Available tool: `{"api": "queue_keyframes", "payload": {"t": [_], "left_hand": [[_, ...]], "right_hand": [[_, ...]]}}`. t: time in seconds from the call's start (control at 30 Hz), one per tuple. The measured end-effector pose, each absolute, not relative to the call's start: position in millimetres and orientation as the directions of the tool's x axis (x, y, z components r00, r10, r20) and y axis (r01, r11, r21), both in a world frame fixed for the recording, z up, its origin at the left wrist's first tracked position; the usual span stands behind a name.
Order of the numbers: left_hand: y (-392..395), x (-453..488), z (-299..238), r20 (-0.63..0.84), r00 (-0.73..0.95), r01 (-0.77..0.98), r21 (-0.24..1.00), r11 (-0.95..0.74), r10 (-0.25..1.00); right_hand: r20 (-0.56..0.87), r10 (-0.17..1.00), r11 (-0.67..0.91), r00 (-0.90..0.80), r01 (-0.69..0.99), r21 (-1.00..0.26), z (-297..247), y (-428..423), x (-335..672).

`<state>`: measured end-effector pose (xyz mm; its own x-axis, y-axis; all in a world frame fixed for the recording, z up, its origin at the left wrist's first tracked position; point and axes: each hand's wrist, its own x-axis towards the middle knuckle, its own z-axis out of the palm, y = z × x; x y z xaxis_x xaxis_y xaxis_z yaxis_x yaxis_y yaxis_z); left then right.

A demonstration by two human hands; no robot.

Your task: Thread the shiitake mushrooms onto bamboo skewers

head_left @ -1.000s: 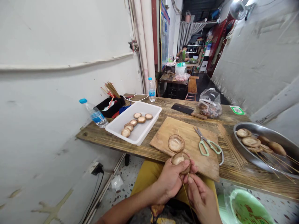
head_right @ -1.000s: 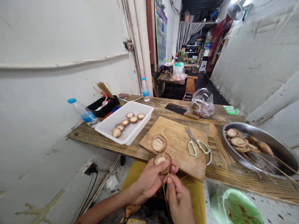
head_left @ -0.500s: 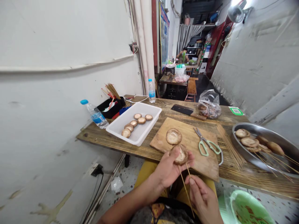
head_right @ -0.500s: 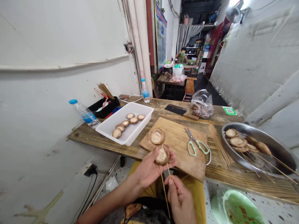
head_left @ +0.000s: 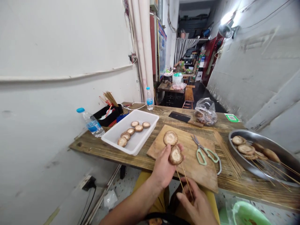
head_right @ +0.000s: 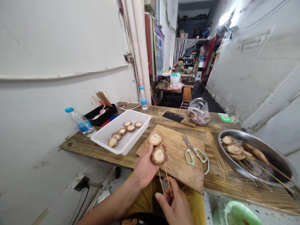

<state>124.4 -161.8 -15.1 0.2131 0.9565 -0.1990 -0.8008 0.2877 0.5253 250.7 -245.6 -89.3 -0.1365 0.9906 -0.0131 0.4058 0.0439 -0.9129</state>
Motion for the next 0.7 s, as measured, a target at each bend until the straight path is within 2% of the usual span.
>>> {"api": "queue_keyframes", "payload": {"t": [0.07, 0.13, 0.23, 0.33, 0.4, 0.43, 0.47, 0.53, 0.57, 0.63, 0.7], "left_hand": [[-158.8, 128.1, -13.2, -0.186, 0.189, -0.801, 0.539, 0.261, 0.964], [-158.3, 129.7, -10.8, -0.127, 0.247, -0.792, 0.545, 0.276, 0.961], [-160.2, 128.7, -8.4, -0.031, 0.373, -0.763, 0.559, 0.325, 0.927], [-162.7, 126.2, -11.7, -0.055, 0.377, -0.723, 0.607, 0.33, 0.925], [-163.7, 123.8, -17.9, -0.095, 0.351, -0.671, 0.668, 0.321, 0.932], [-163.7, 121.8, -21.8, -0.118, 0.344, -0.636, 0.7, 0.324, 0.931], [-163.3, 119.0, -26.2, -0.146, 0.34, -0.597, 0.73, 0.333, 0.929], [-161.0, 109.9, -35.6, -0.221, 0.333, -0.515, 0.772, 0.374, 0.916], [-159.1, 103.4, -40.6, -0.269, 0.314, -0.475, 0.786, 0.396, 0.91], [-153.8, 86.7, -51.1, -0.352, 0.22, -0.399, 0.818, 0.413, 0.91], [-148.3, 65.9, -63.6, -0.417, 0.127, -0.341, 0.834, 0.435, 0.9]], "right_hand": [[0.067, 0.996, 0.087, -0.063, 0.44, -0.894, -94.2, -242.4, 256.0], [0.091, 0.996, 0.082, 0.008, 0.371, -0.925, -95.1, -239.3, 263.0], [-0.057, 0.997, -0.054, -0.057, 0.053, -0.997, -85.0, -236.6, 275.9], [-0.15, 0.96, -0.218, -0.237, -0.294, -0.931, -69.8, -236.0, 288.3], [-0.151, 0.954, -0.245, -0.26, -0.382, -0.891, -63.2, -236.0, 296.1], [-0.152, 0.96, -0.233, -0.237, -0.365, -0.901, -61.4, -235.8, 300.6], [-0.153, 0.968, -0.208, -0.199, -0.294, -0.933, -60.3, -235.3, 306.0], [-0.127, 0.989, -0.12, -0.071, 0.09, -0.989, -58.3, -233.2, 321.2], [-0.092, 0.996, -0.088, 0.004, 0.335, -0.938, -56.7, -231.6, 331.5], [-0.008, 0.991, -0.101, 0.133, 0.706, -0.701, -51.2, -228.0, 357.9], [0.032, 0.972, -0.179, 0.235, 0.817, -0.549, -43.1, -225.2, 390.2]]}}
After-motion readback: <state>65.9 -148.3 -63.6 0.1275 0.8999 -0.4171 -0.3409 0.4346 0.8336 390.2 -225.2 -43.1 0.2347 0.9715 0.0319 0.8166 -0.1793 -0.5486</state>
